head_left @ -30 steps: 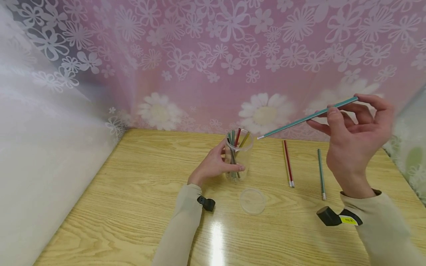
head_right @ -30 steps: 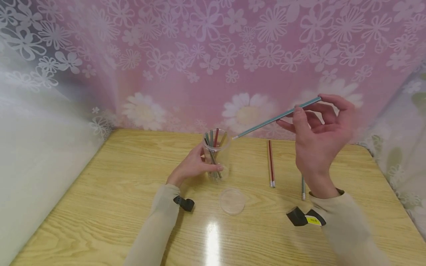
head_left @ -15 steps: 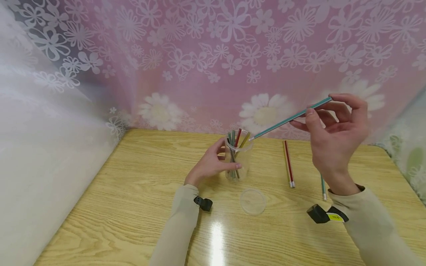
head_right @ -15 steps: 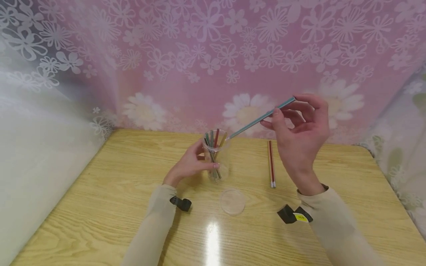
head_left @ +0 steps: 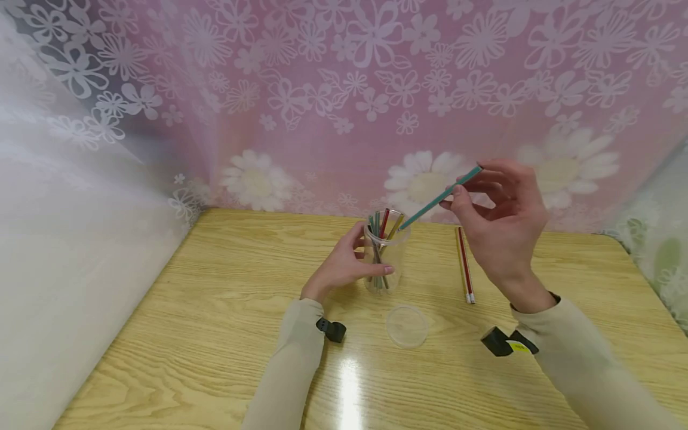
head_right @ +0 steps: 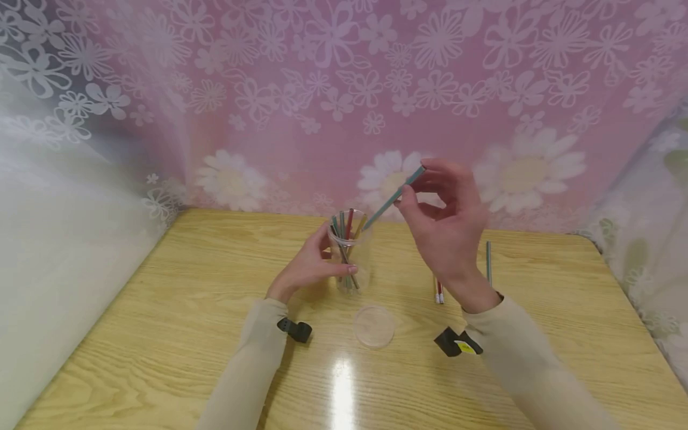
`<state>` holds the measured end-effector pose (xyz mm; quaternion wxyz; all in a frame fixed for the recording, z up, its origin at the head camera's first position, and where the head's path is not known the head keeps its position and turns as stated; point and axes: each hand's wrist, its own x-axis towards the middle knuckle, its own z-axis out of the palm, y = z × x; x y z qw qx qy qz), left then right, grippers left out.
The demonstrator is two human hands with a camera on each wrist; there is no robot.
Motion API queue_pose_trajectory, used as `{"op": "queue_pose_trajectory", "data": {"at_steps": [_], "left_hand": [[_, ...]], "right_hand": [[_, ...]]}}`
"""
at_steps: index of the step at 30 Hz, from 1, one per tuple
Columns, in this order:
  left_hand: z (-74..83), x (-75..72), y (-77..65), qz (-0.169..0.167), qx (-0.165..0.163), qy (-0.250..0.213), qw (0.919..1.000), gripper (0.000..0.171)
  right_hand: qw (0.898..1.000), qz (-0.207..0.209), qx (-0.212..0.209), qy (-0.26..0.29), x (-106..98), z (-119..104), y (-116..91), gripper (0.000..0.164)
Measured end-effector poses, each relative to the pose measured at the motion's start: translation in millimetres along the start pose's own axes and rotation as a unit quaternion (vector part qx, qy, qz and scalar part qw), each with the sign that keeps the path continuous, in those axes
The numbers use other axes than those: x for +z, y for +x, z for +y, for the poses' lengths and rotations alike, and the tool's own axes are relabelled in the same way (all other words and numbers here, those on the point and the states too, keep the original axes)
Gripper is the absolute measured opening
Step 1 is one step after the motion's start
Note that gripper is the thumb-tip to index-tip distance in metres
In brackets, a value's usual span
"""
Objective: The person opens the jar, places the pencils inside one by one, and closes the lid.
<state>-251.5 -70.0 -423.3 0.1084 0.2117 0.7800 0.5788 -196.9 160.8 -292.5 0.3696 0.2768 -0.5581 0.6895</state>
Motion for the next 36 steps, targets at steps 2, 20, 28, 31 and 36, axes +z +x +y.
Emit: {"op": "queue_pose_trajectory", "data": {"at_steps": [2,20,28,31,36], "left_hand": [[-0.7,0.3,0.3,-0.001,0.002,-0.002,1.0000,0.087],[-2.7,1.0,3.7,-0.014,-0.032,-0.015,0.9993,0.093],[-4.2,2.1,5.0,-0.017,-0.019,-0.017,0.9995,0.089],[-4.2,2.9,4.9,-0.017,-0.017,-0.023,0.9994,0.087],[-2.5,4.1,4.4,-0.018,-0.018,-0.024,0.9994,0.092]], "right_hand": [[0.999,-0.018,-0.008,-0.033,3.3,3.1,-3.3,0.040],[0.989,-0.066,0.017,-0.131,7.2,32.0,-22.0,0.037],[0.986,-0.071,0.053,-0.141,5.2,44.3,-27.9,0.038],[0.985,-0.072,0.058,-0.143,5.6,46.9,-29.7,0.039],[0.982,-0.068,0.071,-0.161,6.2,47.8,-30.9,0.037]]}}
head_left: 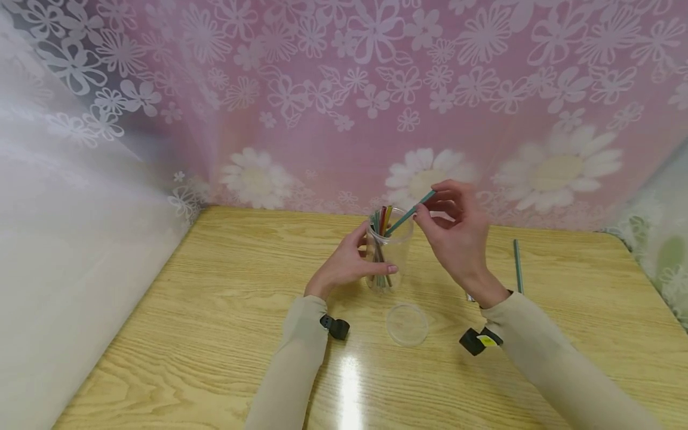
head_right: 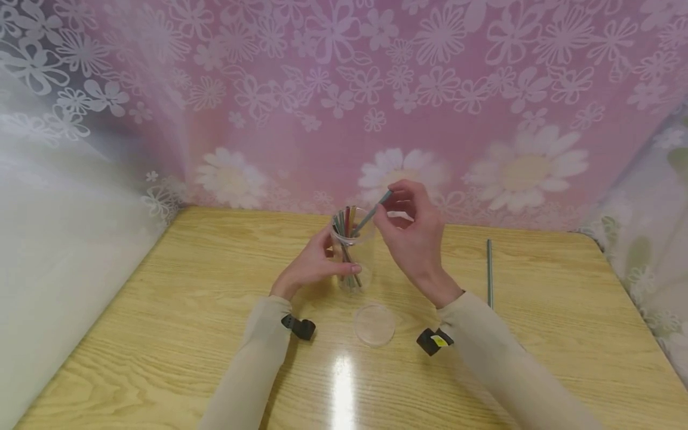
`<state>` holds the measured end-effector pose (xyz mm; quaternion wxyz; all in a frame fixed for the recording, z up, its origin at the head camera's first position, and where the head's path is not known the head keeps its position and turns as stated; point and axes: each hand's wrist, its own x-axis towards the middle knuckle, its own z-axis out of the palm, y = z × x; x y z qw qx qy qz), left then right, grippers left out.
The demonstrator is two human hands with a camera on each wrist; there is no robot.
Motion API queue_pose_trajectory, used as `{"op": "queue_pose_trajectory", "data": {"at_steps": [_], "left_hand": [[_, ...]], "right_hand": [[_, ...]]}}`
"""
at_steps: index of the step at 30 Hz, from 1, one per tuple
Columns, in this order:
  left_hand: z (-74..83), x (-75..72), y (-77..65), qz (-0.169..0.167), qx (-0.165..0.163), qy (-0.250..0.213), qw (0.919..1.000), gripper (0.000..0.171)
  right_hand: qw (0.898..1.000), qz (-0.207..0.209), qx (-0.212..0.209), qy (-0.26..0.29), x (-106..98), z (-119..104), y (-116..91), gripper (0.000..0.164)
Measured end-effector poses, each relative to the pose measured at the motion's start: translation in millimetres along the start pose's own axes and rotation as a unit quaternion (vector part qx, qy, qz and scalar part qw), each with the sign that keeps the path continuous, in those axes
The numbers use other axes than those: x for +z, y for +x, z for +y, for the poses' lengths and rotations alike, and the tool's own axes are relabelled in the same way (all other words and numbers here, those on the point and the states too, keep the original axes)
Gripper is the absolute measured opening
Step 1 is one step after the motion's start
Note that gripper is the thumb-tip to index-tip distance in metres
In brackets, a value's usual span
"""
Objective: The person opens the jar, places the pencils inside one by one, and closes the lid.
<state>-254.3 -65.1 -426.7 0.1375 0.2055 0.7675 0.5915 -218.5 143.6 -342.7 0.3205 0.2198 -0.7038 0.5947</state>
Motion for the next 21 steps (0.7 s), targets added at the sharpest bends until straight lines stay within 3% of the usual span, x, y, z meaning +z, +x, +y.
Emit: {"op": "queue_pose_trajectory", "data": {"at_steps": [8,21], "left_hand": [[0.5,0.4,-0.5,-0.004,0.002,-0.001,1.0000,0.093],[-0.5,-0.7,0.4,-0.011,0.000,0.004,0.9999,0.094]], "right_hand": [[0.998,-0.008,0.012,-0.061,-1.1,1.8,-1.3,0.031],[0.988,-0.074,0.079,-0.108,-2.3,1.7,2.2,0.019]]}}
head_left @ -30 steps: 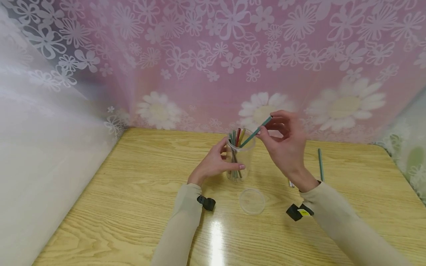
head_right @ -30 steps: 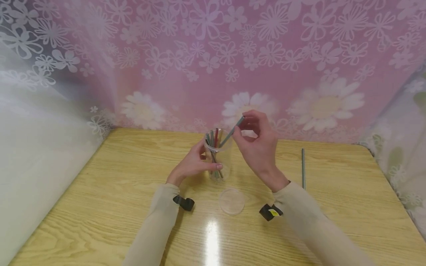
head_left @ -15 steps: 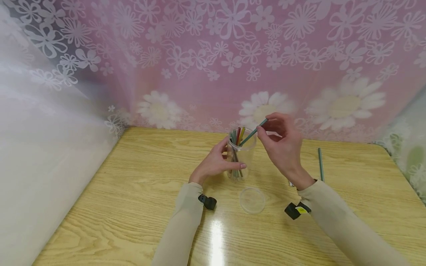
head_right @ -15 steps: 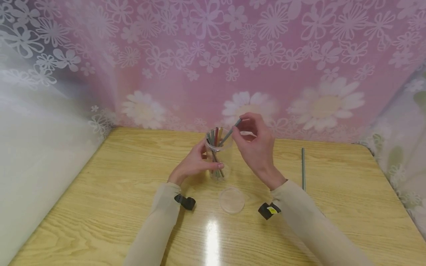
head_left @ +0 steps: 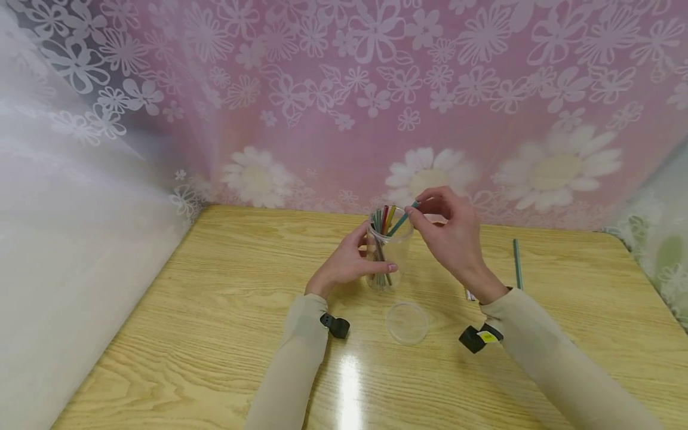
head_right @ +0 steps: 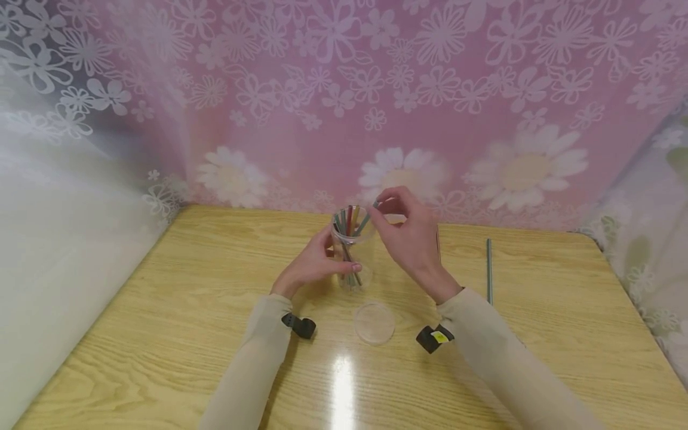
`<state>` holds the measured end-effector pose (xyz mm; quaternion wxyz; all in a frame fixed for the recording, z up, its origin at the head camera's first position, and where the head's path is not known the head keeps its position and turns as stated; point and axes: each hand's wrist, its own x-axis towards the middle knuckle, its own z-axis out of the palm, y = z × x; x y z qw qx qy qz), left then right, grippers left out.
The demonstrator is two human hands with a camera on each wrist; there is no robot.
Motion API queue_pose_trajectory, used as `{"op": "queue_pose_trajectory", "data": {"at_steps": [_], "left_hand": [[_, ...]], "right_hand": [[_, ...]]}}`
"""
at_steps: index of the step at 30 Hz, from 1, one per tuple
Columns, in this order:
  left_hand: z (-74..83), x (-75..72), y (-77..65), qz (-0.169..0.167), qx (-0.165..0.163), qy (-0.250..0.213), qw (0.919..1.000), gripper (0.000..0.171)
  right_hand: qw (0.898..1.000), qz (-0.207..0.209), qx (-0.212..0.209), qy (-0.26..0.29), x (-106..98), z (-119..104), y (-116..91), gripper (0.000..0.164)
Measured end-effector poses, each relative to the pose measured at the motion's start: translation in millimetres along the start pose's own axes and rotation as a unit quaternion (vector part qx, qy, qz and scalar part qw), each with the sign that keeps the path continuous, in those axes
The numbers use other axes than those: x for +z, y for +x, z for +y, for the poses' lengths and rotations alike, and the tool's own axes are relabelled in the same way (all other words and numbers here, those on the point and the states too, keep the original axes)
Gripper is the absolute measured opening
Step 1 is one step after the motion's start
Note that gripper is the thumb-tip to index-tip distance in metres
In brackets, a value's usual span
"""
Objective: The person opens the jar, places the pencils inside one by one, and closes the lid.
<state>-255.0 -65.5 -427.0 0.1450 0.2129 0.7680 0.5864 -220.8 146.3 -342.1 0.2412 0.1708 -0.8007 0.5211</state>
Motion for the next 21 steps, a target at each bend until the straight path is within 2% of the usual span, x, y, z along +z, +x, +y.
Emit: {"op": "queue_pose_trajectory", "data": {"at_steps": [7,14,21], "left_hand": [[-1.7,0.1,0.2,-0.001,0.000,-0.008,1.0000,0.095],[-2.3,0.6,-0.7,-0.002,-0.006,-0.013,0.9999,0.097],[-1.3,1.1,0.0,0.001,-0.005,-0.009,0.9999,0.097]], "right_hand": [[0.997,-0.026,0.067,0.011,-1.9,-1.8,2.2,0.022],[0.983,-0.047,0.162,0.073,-1.8,-4.7,4.1,0.028],[0.972,-0.045,0.208,0.099,0.4,-7.2,5.0,0.028]]}}
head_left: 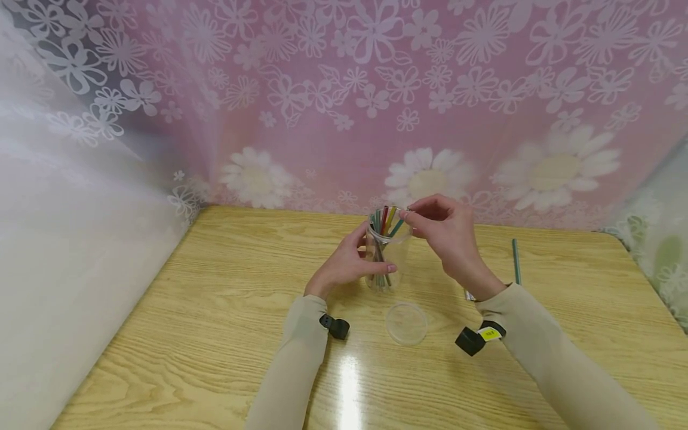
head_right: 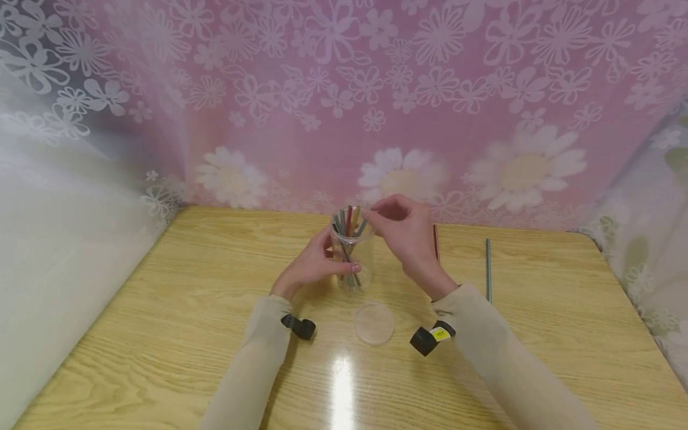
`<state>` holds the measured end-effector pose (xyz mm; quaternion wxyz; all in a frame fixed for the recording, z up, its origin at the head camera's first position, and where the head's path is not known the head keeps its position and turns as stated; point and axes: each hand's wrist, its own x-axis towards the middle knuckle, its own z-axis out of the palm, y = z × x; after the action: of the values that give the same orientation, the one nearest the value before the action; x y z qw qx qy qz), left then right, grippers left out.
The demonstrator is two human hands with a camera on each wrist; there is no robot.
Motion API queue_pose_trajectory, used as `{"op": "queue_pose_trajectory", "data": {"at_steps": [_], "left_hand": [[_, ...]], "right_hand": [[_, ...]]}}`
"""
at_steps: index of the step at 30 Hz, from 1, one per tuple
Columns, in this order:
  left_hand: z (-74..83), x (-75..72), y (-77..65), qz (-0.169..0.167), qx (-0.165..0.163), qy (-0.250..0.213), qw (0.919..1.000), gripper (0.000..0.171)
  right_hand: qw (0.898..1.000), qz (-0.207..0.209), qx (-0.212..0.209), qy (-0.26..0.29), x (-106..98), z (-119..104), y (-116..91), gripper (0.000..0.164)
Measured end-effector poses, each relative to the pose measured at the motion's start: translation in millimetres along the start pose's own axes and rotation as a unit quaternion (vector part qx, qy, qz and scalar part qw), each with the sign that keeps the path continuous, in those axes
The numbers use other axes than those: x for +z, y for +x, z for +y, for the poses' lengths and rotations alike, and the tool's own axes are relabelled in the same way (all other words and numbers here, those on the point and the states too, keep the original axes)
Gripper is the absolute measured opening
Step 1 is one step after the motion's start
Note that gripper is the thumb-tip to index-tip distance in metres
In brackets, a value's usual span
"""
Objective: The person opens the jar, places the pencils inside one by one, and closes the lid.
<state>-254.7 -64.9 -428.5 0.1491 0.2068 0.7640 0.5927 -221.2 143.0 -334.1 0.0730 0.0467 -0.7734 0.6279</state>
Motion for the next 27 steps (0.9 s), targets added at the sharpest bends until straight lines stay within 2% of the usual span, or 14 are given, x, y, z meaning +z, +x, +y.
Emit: {"op": "queue_pose_trajectory", "data": {"at_steps": [4,8,11,19,27], "left_hand": [[0.5,0.3,0.7,0.004,0.001,0.003,1.0000,0.098],[0.1,0.4,1.1,0.002,0.002,0.005,1.0000,0.098],[-0.1,0.2,1.0,0.001,0.001,0.004,1.0000,0.097],[-2.0,-0.3,-0.3,0.006,0.000,0.014,0.9999,0.097],[-2.5,-0.9,-0.1,0.005,-0.008,0.011,0.9999,0.099]], "right_hand": [[1.000,0.002,0.006,-0.004,2.4,0.3,0.4,0.028],[1.000,-0.004,0.010,-0.008,2.7,0.5,0.7,0.014],[1.000,-0.016,0.014,-0.011,1.1,0.1,0.9,0.011],[0.997,-0.061,0.016,-0.045,-4.2,-0.4,0.8,0.028],[0.994,-0.109,0.001,0.034,-15.1,1.7,-0.3,0.025]]}}
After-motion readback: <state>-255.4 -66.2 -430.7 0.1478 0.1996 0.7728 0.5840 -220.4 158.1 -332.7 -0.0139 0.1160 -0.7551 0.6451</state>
